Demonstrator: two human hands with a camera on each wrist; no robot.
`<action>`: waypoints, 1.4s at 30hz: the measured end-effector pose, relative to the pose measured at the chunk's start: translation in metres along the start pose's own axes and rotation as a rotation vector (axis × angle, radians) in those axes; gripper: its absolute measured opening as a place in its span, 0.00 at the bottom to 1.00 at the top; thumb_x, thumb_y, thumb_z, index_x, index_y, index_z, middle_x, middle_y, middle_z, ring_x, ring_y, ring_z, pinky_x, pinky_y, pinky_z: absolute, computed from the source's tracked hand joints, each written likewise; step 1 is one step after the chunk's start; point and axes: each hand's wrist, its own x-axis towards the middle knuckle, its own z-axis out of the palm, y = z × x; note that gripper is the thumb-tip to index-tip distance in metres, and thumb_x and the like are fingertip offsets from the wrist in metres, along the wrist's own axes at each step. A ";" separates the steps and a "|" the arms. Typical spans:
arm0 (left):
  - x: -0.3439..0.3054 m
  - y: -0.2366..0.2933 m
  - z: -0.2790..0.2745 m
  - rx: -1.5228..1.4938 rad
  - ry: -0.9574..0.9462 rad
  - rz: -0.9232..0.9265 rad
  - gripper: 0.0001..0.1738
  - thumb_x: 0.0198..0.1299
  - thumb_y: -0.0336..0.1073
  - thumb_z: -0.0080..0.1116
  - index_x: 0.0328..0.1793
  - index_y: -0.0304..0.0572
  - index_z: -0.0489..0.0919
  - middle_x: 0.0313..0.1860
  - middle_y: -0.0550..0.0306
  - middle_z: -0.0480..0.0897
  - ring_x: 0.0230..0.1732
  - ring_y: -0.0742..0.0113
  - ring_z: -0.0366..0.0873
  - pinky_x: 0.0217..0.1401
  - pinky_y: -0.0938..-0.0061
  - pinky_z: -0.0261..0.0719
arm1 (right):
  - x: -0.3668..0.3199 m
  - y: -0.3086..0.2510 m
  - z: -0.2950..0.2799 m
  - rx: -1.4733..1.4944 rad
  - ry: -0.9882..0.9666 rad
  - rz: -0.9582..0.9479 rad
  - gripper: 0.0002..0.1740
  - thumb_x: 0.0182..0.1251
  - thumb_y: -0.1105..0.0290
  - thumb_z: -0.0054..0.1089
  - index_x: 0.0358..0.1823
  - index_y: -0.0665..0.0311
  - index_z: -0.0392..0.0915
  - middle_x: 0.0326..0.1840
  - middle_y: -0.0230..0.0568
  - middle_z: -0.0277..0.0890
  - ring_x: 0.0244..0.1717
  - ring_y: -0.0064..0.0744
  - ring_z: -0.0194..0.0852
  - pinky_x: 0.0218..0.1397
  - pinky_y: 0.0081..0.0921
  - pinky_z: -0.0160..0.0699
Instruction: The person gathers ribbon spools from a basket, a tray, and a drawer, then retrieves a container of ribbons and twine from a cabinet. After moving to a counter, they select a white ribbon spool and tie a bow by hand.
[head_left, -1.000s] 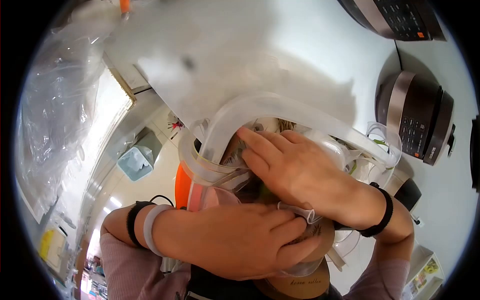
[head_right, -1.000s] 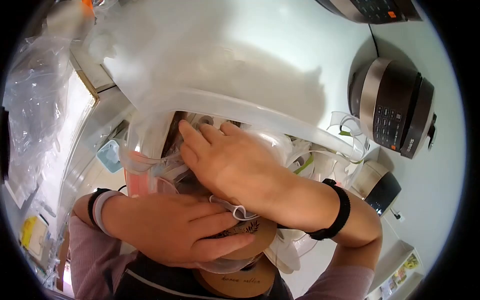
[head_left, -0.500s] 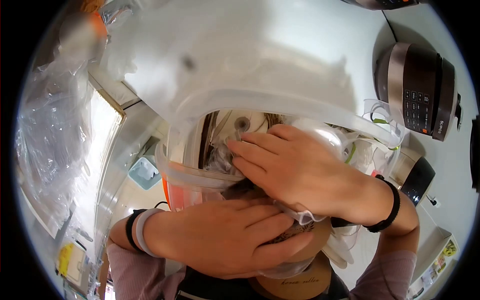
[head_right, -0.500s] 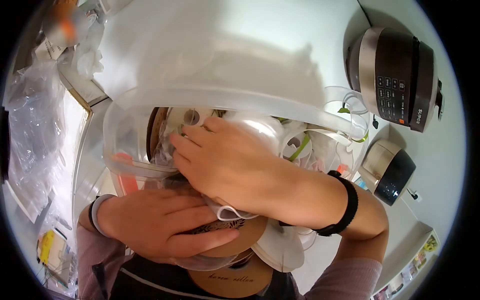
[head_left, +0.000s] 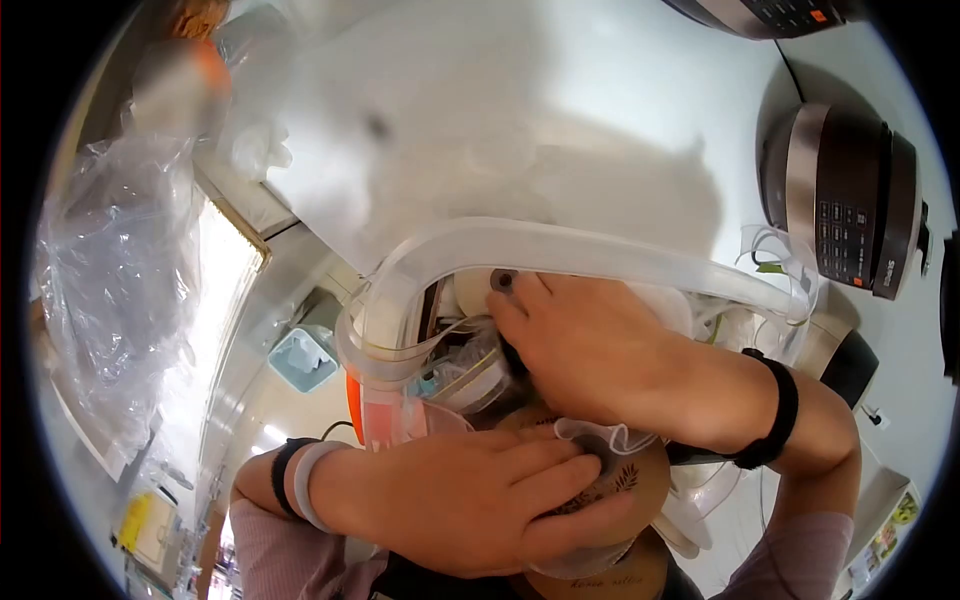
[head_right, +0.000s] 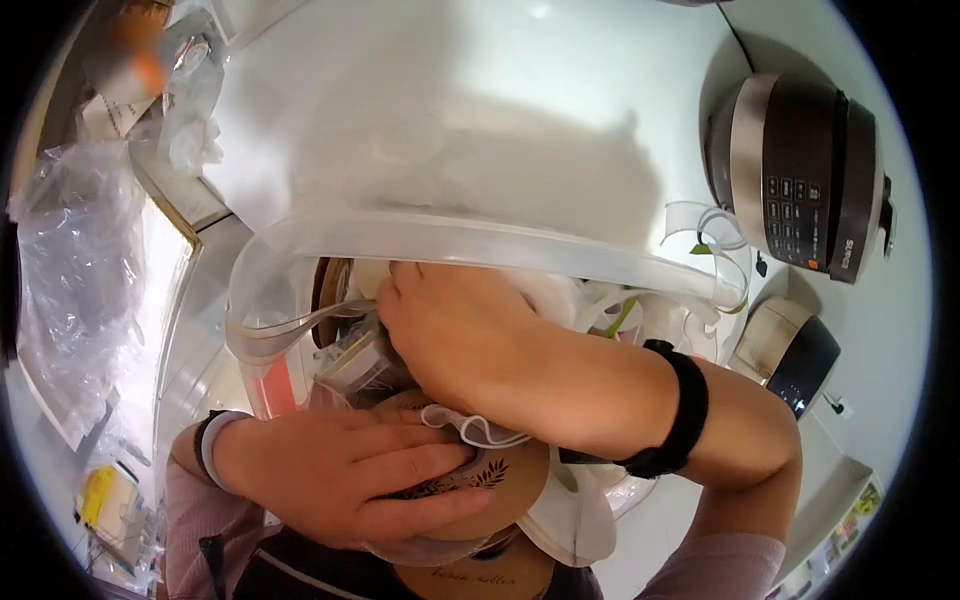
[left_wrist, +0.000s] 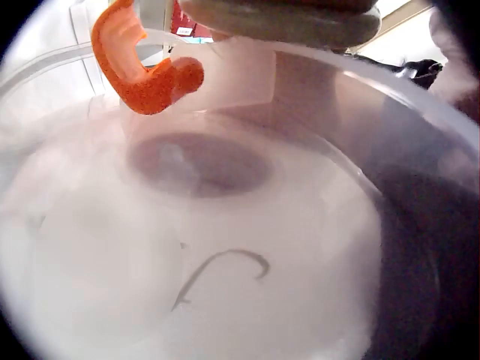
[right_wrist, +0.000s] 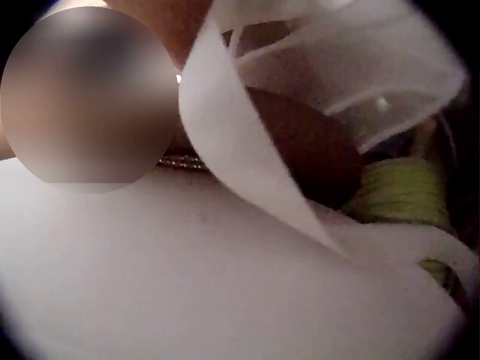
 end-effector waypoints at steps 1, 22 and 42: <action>0.000 0.000 0.001 -0.002 0.012 -0.005 0.24 0.52 0.39 0.56 0.58 0.43 0.75 0.44 0.53 0.77 0.38 0.62 0.78 0.36 0.78 0.77 | -0.001 0.001 0.001 -0.004 -0.011 -0.005 0.28 0.46 0.74 0.57 0.54 0.73 0.68 0.50 0.51 0.69 0.49 0.45 0.71 0.48 0.33 0.73; 0.004 0.004 -0.001 0.062 0.006 -0.047 0.23 0.54 0.35 0.48 0.58 0.46 0.74 0.43 0.53 0.78 0.41 0.66 0.78 0.49 0.73 0.78 | 0.014 0.003 0.003 0.104 0.339 0.007 0.19 0.41 0.75 0.59 0.39 0.74 0.74 0.39 0.55 0.73 0.40 0.48 0.74 0.41 0.35 0.74; -0.007 0.003 0.002 -0.074 0.074 -0.019 0.25 0.52 0.38 0.50 0.59 0.39 0.72 0.43 0.46 0.77 0.40 0.58 0.77 0.49 0.65 0.79 | 0.044 0.002 0.009 0.226 -0.116 0.018 0.15 0.38 0.73 0.62 0.33 0.67 0.79 0.30 0.51 0.77 0.33 0.49 0.77 0.35 0.38 0.75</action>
